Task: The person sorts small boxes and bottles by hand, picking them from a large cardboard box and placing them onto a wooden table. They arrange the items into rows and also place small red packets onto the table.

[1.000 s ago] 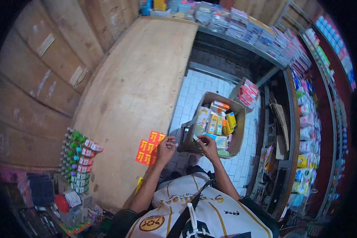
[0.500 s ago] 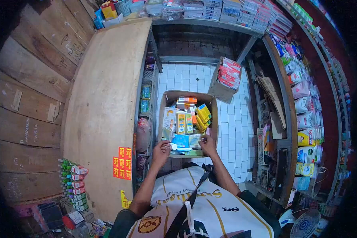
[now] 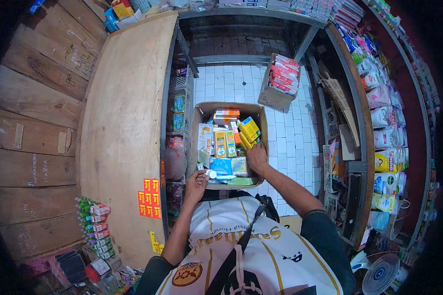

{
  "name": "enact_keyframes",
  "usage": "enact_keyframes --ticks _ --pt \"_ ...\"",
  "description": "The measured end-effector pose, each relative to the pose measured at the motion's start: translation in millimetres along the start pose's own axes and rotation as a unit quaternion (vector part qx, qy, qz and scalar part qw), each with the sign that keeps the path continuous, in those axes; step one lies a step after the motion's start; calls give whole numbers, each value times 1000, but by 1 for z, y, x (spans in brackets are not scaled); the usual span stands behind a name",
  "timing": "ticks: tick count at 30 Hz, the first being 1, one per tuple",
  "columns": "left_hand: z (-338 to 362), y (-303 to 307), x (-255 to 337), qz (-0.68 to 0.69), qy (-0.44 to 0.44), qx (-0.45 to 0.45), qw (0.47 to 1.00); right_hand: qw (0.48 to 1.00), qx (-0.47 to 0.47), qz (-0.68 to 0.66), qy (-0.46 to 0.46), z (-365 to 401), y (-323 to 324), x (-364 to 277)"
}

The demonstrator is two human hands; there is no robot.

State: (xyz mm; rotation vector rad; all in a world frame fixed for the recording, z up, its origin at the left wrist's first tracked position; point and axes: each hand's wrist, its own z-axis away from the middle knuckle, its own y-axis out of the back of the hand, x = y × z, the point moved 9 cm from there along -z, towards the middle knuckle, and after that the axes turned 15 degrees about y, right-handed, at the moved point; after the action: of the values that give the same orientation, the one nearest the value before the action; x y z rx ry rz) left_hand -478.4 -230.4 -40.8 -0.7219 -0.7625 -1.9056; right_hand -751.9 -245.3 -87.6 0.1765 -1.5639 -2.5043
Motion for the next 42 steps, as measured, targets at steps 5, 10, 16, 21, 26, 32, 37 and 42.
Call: enact_keyframes --ticks 5,10,16,21,26,32,37,42 --pt "0 7 0 -7 -2 -26 1000 986 -60 153 40 4 -21 -5" --pt "-3 12 2 10 16 -67 998 959 -180 218 31 7 -24 -10" --pt "-21 12 -21 81 38 -120 989 949 -195 248 -21 4 -39 -6" --pt "-18 13 -16 83 39 -150 984 956 -161 242 -38 5 -30 -9" --pt "-29 10 -23 91 53 -193 975 969 -136 204 -41 -2 -35 -4" --pt "-28 1 -7 25 93 -229 969 996 55 47 -53 30 23 -3" --pt "-26 -26 0 80 155 -297 939 968 177 -136 -112 91 113 -33" --pt "-8 -56 15 133 198 -375 896 895 223 -376 -93 108 113 -92"
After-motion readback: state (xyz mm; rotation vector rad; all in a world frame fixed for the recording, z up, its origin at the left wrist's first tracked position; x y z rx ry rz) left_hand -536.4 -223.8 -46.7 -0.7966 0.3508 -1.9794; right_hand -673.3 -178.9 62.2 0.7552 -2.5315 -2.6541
